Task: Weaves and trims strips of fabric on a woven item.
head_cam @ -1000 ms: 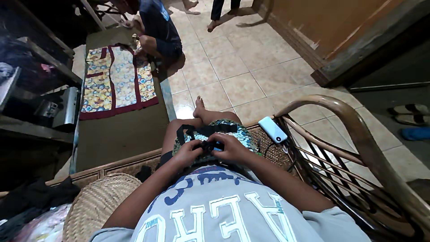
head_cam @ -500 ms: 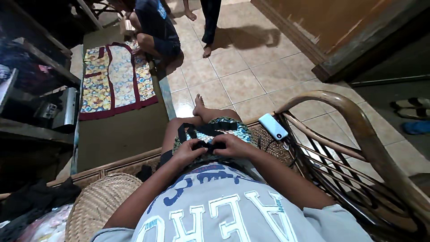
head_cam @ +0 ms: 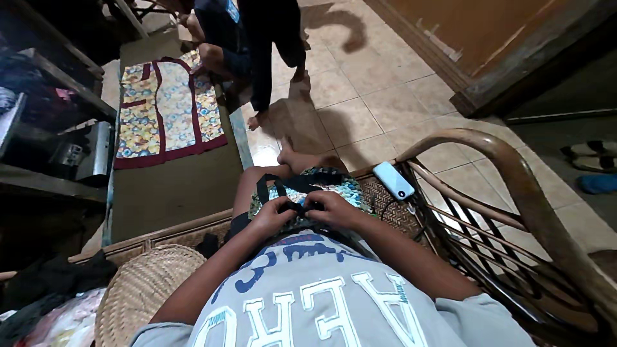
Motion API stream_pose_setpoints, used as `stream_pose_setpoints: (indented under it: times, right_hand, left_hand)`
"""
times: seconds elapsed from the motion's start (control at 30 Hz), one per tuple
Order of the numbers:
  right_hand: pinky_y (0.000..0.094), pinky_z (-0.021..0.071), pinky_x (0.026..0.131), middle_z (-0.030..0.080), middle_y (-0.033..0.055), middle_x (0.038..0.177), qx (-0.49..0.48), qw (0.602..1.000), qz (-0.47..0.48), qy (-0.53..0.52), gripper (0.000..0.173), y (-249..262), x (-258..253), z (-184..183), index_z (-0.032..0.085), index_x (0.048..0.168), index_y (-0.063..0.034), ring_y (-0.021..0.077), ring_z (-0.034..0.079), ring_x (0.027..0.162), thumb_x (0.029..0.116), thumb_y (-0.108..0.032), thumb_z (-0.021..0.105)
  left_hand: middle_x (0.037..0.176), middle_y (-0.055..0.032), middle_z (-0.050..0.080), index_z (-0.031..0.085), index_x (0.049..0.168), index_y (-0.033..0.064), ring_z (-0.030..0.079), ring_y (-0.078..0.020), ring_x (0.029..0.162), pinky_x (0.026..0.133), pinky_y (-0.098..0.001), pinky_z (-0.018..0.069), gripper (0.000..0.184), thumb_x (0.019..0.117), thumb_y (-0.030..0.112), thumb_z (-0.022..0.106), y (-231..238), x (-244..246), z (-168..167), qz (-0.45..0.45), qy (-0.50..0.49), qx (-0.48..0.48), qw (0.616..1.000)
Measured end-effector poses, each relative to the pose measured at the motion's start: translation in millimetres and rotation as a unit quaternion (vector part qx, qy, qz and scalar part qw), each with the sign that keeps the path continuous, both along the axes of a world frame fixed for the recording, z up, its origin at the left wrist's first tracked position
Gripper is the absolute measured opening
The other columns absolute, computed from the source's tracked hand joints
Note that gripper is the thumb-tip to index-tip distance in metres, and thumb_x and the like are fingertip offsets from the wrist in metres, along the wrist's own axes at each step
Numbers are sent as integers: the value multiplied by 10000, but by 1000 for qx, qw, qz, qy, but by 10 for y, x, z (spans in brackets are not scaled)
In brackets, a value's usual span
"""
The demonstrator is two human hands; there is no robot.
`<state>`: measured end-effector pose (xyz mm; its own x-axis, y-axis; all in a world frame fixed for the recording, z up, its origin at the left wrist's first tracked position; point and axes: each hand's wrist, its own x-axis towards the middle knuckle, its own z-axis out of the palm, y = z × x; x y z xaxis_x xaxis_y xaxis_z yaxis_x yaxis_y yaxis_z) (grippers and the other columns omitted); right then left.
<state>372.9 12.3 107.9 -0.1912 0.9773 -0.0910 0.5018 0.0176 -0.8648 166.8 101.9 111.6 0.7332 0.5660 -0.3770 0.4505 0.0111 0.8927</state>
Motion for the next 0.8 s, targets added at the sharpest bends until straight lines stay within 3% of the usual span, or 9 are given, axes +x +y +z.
stream_pose_setpoints:
  times: [0.13,0.23,0.37,0.43,0.5,0.57,0.67,0.8]
  right_hand:
    - [447,569,833,697,150,1003,136,987,60,-67,141,-39,-22,-26,721,1006,12,258,685,931,932,-92,662]
    - [439,585,762,703,137,965,214,969,84,-91,100,-49,-29,-52,722,953,-5,256,699,871,908,-75,667]
    - [415,574,812,696,133,979,178,980,73,-50,130,-28,9,-50,723,983,10,229,682,909,926,-87,659]
    - [371,560,821,680,118,960,160,985,67,-22,135,-5,33,-72,715,980,5,192,660,903,917,-104,664]
    - [382,546,829,669,134,955,121,990,65,-13,154,21,61,-68,703,998,21,205,649,903,923,-112,678]
    - [394,539,844,677,148,971,71,996,52,7,185,45,80,-82,692,1035,40,205,650,911,936,-117,683]
    - [319,533,796,673,94,932,-10,998,18,57,164,73,96,-66,675,1072,27,110,626,833,985,-108,640]
    - [269,527,747,666,56,890,-81,989,-49,113,143,96,100,-13,652,1113,15,80,619,777,1030,-56,560]
  left_hand:
    - [1125,-107,653,597,1226,-9,632,-91,965,874,-281,532,246,997,80,598,-8,1,3,1,6,-19,1000]
    - [1106,-94,662,634,1203,-11,628,-76,952,869,-268,527,225,999,58,570,-29,5,15,-12,6,-12,1000]
    - [1099,-111,655,640,1212,-4,614,-119,947,864,-319,517,250,1010,110,546,-35,8,24,9,33,-2,999]
    - [975,-55,647,663,1142,16,591,-79,823,760,-268,505,212,1030,122,518,-44,-16,-23,38,15,-11,999]
    - [886,-9,632,659,1103,25,581,-45,740,686,-219,502,186,1054,122,509,-60,-20,-20,80,-22,-87,993]
    - [890,-10,631,647,1135,12,589,-39,749,703,-218,513,238,1086,165,472,-88,-9,46,104,-30,-125,986]
    - [995,-42,639,631,1193,-8,603,-61,858,789,-253,520,277,1080,178,460,-83,-23,43,89,-33,-123,988]
    - [966,2,645,643,1095,27,599,-28,816,742,-213,513,155,992,95,549,-45,-39,-25,46,-43,-109,992]
